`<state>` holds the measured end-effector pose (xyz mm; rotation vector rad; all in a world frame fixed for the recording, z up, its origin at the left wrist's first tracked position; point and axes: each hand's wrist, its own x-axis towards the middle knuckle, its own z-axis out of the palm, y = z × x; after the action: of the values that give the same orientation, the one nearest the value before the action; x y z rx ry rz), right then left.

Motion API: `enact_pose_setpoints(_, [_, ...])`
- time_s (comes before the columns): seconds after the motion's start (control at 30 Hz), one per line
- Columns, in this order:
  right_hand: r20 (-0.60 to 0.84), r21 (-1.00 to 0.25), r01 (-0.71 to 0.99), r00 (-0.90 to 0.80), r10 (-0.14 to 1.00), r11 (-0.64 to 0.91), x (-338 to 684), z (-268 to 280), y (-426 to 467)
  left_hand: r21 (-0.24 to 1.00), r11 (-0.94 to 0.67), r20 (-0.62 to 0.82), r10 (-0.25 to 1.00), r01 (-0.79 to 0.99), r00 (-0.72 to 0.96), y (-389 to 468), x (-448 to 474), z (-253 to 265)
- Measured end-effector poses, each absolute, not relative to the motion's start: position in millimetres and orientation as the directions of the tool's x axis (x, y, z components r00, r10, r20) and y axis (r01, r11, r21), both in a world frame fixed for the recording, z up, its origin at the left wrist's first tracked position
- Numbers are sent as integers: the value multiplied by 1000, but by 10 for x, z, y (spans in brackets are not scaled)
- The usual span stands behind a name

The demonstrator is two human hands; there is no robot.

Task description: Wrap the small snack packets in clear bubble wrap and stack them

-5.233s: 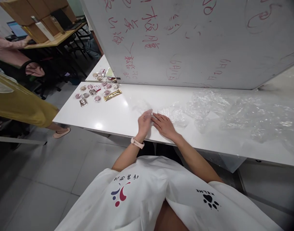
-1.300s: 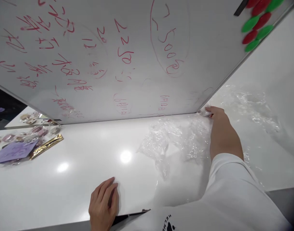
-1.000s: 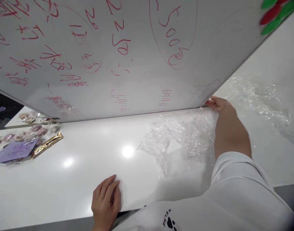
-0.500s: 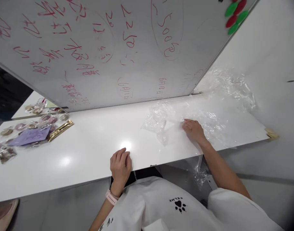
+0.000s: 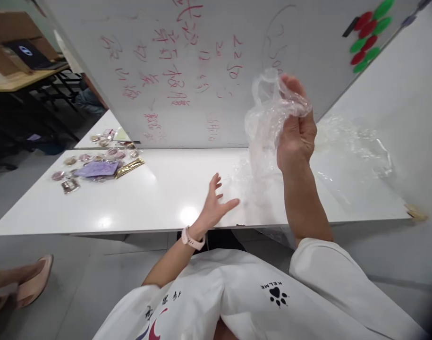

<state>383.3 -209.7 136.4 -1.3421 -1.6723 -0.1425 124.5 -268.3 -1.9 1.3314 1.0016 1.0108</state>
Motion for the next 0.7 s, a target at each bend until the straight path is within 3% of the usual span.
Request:
enact_pose_setpoints(0.1, [800,-417,703,-16,599,576,3309,1658,-2013,987,-142,158,946,-78,284,-2689,1537,299])
enact_pose_setpoints(0.2, [850,-311,605,-168,499,733,2906,1813,-2031,942,-294,326,914,-162,241,-2691,1792,576])
enact_pose_setpoints(0.33, [848,-159,816,-176,500,556,2807,1684,-2087,895,-301,362,922,-330,141,-2542,1669,727])
enact_pose_setpoints(0.4, [850,-95,896,-154,504,434,3019,1510,-2067,897,-310,343,938,-314,54,-2401,1330,728])
enact_pose_setpoints(0.47, [840,-60,940,-135,526,337,3343,1304,-2028,902,-404,392,914,-150,-101,-2256,888,744])
enact_pose_setpoints(0.53, [813,-19,961,-146,564,275,3663,1101,-2007,868,-474,494,854,147,-163,-2142,471,814])
enact_pose_setpoints(0.63, [761,78,951,-252,598,300,3975,889,-2033,616,-538,652,758,575,11,-2050,89,1020])
enact_pose_setpoints(0.7, [759,130,939,-301,577,318,4114,837,-2070,416,-544,715,690,729,107,-2042,-6,1178])
